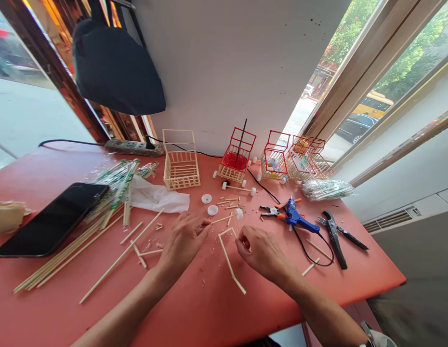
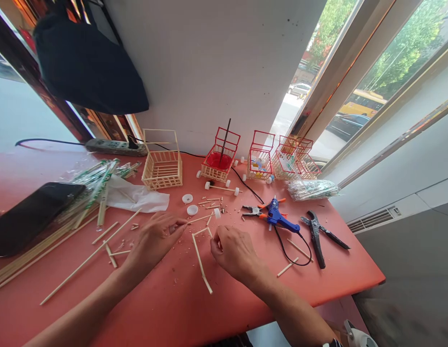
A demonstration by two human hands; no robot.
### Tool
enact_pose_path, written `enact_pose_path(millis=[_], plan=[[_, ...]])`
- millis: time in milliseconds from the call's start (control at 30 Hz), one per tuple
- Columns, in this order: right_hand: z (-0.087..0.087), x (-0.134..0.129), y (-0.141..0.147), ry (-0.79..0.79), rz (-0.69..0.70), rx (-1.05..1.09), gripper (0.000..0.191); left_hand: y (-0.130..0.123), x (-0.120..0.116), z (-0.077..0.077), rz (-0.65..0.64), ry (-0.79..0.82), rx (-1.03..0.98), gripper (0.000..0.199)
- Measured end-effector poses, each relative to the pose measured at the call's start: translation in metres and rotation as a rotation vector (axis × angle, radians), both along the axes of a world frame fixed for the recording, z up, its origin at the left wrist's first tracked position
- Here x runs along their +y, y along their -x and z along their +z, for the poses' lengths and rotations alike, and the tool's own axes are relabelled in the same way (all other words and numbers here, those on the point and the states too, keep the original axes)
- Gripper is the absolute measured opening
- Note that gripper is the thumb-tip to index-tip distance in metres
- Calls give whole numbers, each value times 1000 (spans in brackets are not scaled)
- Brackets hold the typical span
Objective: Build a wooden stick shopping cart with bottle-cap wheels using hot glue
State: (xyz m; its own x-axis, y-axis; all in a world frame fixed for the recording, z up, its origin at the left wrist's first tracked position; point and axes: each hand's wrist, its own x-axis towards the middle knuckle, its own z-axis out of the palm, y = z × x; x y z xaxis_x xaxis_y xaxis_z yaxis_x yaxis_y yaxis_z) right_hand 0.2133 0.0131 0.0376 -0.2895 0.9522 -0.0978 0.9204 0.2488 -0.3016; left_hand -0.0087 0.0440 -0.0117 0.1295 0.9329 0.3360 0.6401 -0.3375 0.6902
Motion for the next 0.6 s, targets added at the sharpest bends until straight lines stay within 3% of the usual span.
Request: enact_pose_path(millis=[167,600], plan=[[-5,0,-1,-97,-3,54,6,-4,-2,-5,-36,27,20,20],[1,-2,20,88,-89,-198,22,-15,-12,-11,-99,26,150,17]])
